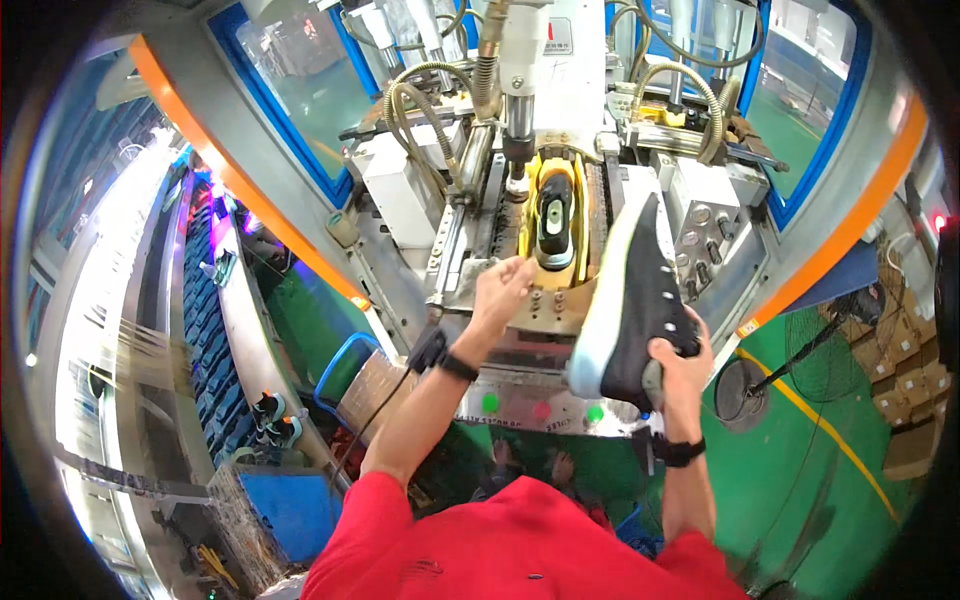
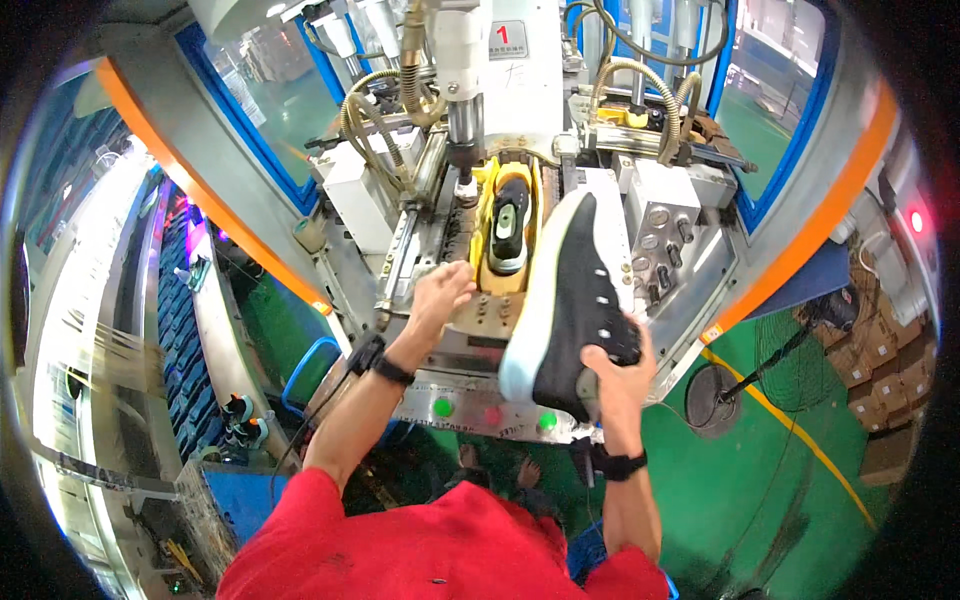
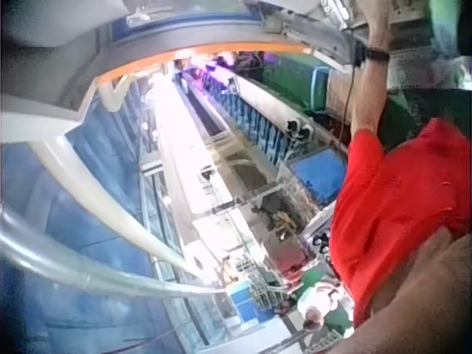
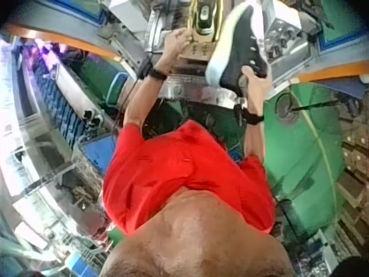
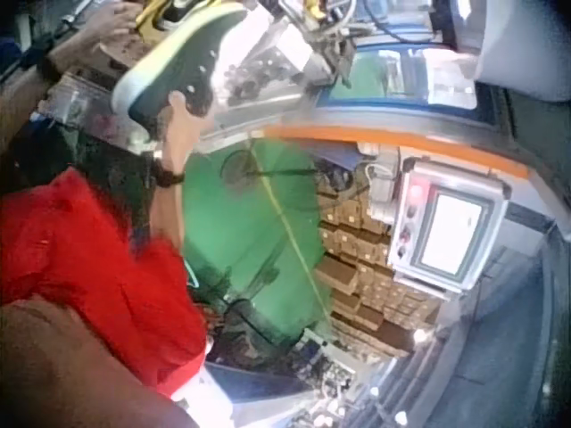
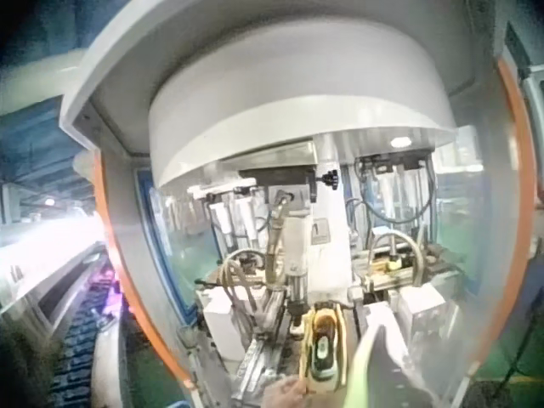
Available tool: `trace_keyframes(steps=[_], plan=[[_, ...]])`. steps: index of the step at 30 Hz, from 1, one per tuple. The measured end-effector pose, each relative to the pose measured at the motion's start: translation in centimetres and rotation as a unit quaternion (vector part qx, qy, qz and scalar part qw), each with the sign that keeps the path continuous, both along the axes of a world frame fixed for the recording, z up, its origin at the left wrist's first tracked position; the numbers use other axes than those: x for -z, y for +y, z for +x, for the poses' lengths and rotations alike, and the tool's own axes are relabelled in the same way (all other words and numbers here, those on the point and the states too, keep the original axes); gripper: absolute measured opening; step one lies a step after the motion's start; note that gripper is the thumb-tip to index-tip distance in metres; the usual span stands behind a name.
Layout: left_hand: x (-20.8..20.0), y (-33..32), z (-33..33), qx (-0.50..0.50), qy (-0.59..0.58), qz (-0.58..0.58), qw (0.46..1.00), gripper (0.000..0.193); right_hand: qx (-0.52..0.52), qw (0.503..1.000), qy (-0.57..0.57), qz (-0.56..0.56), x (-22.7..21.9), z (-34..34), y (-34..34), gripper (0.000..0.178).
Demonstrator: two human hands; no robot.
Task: Operator places shoe uppers into a lasting or molding machine and retrieves finished components from a conveyor belt.
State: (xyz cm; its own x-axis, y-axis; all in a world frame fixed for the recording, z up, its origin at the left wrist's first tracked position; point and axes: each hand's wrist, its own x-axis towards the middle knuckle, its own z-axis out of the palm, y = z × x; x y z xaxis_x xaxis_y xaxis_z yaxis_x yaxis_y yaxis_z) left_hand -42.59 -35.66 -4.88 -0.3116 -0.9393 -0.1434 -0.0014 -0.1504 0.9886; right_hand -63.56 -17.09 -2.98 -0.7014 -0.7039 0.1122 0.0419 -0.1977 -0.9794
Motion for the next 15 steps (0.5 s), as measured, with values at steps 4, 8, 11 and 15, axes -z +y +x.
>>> trace_keyframes(steps=[4, 8, 11, 15], plan=[[5.6, -11.3, -3.6, -0.118, -0.263, -0.192, 0.938, 0.047, 0.107, 0.992, 0.057, 0.022, -1.6, -1.8, 0.4, 0.057], [8.5, -16.1, -7.2, -0.108, -0.344, -0.246, 0.900, 0.047, 0.162, 0.981, 0.092, 0.057, -2.6, -2.8, 0.2, 0.059], [8.6, -17.7, -7.4, -0.120, -0.363, -0.201, 0.902, 0.034, 0.171, 0.972, 0.136, 0.083, -3.3, -4.1, -1.3, 0.055], [6.9, -18.1, -2.3, -0.098, -0.006, 0.030, 0.995, 0.028, 0.174, 0.945, 0.249, 0.124, -5.0, -7.2, -9.4, 0.051]])
